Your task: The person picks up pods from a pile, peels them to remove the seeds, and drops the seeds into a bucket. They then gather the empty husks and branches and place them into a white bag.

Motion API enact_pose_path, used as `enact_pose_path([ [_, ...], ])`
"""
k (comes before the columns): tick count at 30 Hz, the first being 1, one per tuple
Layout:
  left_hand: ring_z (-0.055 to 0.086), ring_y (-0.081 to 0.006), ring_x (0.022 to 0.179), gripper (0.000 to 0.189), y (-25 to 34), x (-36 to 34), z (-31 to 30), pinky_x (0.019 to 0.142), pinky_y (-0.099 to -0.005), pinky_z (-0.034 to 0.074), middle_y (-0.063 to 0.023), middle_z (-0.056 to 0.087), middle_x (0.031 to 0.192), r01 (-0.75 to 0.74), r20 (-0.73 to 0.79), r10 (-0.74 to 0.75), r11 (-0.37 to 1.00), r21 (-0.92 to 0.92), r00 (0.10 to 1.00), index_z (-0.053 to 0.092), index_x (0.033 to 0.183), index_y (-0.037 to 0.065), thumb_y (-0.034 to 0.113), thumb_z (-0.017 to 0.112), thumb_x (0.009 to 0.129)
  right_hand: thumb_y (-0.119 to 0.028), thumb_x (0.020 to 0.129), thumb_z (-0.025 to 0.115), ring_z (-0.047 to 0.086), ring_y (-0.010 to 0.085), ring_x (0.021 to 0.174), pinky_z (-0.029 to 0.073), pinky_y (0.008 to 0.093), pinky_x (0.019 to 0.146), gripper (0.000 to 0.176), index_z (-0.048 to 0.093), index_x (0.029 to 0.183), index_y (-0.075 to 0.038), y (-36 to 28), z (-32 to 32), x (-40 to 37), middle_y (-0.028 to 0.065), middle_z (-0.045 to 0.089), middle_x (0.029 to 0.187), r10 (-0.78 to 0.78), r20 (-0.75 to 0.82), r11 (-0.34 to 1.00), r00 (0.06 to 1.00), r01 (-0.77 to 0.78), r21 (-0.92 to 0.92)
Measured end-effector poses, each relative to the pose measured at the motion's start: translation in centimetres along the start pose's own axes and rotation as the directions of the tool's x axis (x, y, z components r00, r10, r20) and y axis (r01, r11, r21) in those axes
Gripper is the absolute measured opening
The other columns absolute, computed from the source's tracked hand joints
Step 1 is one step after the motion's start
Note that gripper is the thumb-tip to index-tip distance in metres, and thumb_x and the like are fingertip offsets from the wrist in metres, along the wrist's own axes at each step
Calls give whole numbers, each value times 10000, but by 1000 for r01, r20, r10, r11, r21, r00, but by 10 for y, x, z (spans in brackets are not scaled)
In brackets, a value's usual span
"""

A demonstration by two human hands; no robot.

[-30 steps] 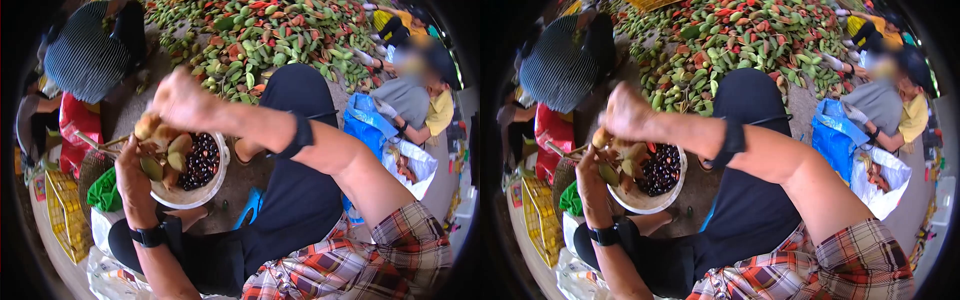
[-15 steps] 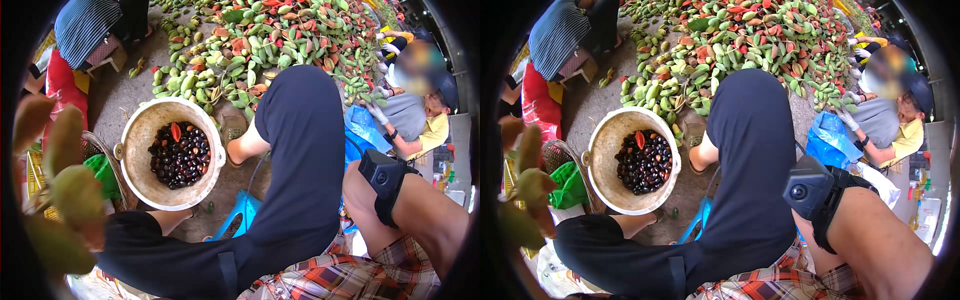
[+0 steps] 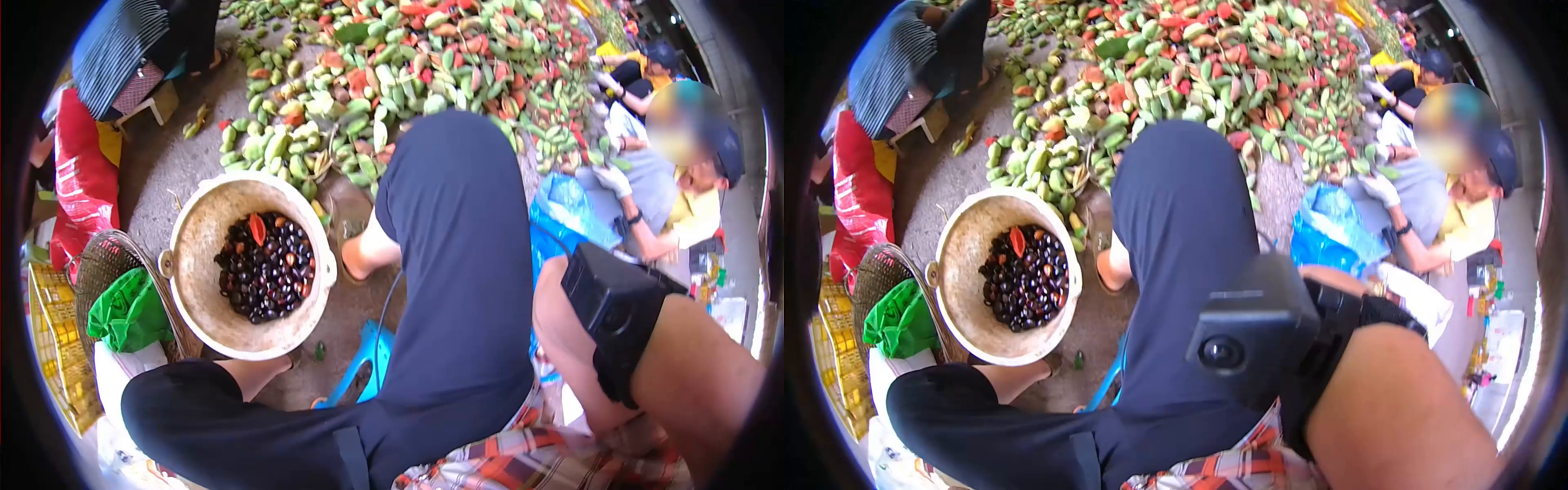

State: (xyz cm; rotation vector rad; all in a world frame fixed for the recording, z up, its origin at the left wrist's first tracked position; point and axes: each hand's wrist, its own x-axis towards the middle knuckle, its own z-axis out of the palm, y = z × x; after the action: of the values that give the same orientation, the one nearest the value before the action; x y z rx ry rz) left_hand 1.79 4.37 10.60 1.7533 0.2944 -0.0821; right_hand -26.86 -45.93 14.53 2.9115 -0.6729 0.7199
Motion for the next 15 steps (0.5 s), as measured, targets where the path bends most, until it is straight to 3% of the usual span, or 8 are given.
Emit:
enact_pose_path([
  [9, 506, -244, 1106, 733, 14, -65, -17, 915, -364, 454, -190, 394, 1349, 22, -173, -23, 1000, -9, 985, 264, 1381, 1, 443, 543, 867, -58, 870, 451, 586, 241, 928, 472, 278, 796, 393, 518, 1256, -32, 19, -9, -29, 118, 575, 1147, 37, 29, 998, 999, -35, -44],
  [15, 479, -235, 1160, 822, 40, -95, -5, 953, -356, 433, -190, 352, 1401, -97, -181, 90, 995, -27, 979, 217, 1417, 16, 487, 572, 843, -64, 880, 447, 582, 242, 934, 473, 281, 795, 393, 506, 1267, -31, -22, -2, 42, 120, 568, 1154, -110, -56, 994, 992, 110, -7],
])
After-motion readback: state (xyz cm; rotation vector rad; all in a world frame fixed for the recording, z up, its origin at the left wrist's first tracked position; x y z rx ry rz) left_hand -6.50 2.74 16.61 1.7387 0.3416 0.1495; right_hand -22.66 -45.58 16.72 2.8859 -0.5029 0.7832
